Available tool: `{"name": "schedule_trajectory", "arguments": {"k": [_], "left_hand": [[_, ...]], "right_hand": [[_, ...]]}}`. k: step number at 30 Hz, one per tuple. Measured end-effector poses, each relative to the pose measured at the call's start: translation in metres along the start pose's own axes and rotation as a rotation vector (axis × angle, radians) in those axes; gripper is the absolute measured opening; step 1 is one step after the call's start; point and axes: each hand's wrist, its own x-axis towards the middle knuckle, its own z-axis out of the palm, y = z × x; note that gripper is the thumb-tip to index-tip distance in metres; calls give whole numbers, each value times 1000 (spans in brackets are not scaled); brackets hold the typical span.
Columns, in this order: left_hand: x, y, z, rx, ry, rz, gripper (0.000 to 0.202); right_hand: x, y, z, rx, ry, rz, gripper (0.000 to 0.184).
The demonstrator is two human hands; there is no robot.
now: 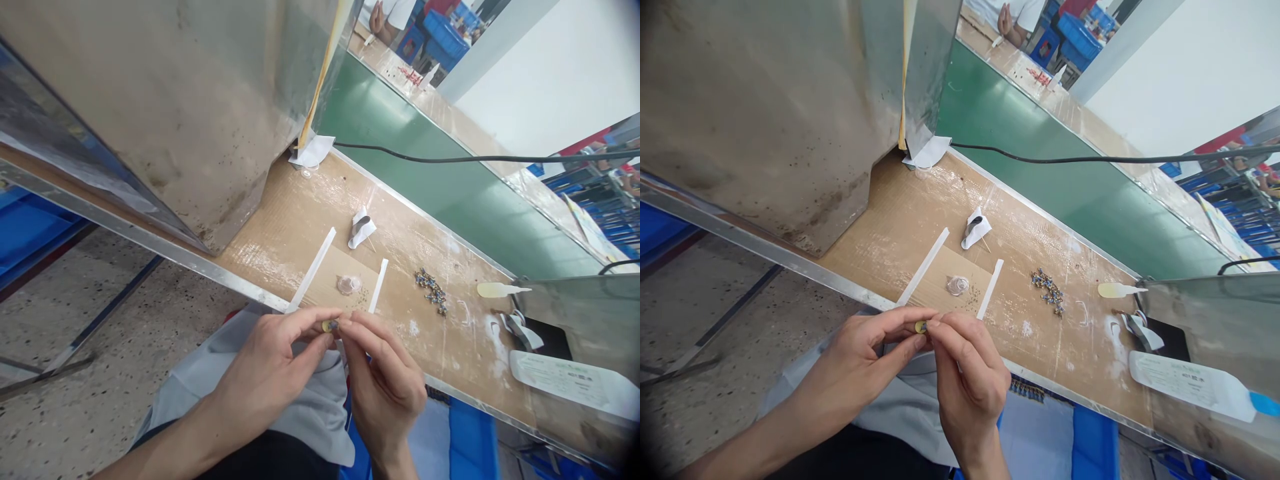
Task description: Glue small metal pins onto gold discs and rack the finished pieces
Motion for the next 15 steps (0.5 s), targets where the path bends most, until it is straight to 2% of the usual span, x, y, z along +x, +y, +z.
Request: {"name": "schedule_trajectory", "arguments": {"k": [5,10,15], "left_hand": [[-1,2,-1,127,14,39,39],[-1,6,0,141,21,41,37],[-2,7,2,156,35,47,36]], "right_hand": [[-4,1,-2,-17,6,-50,38],[-9,1,-3,-60,16,-130,47],[-13,-2,-2,-96,29,-181,46]]}}
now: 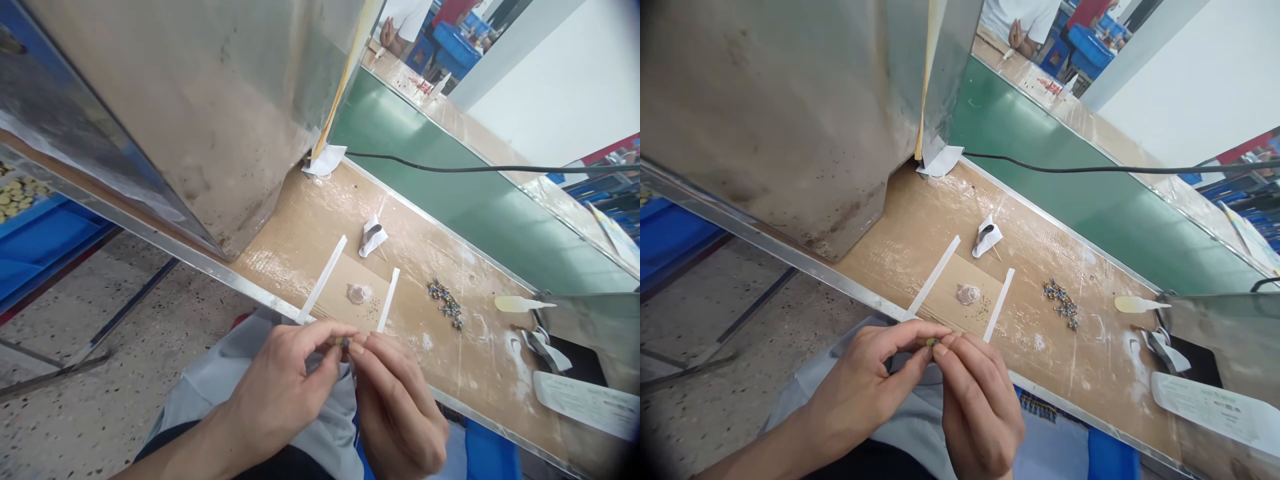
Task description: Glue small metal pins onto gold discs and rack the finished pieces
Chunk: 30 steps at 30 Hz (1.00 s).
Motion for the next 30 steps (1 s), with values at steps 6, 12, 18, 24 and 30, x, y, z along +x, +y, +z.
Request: {"name": "schedule_trajectory", "arguments": {"k": [6,12,18,24,30], "left_hand": [[-2,4,3,-18,17,71,36],[-4,4,5,-13,50,106,31],[-5,0,-1,-33,-36,4,37],[-2,1,-3,-94,-44,-22,16],[-2,2,-1,-130,-56,-21,17]], "right_hand": [[-6,-5,0,-50,3,-30,43],[-10,-5,0,-54,-25,-70,43],[-12,-5,5,-45,43,-28,49],[-16,1,-3,47,91,51,45],[-9,5,-11,185,-73,419,24]]}}
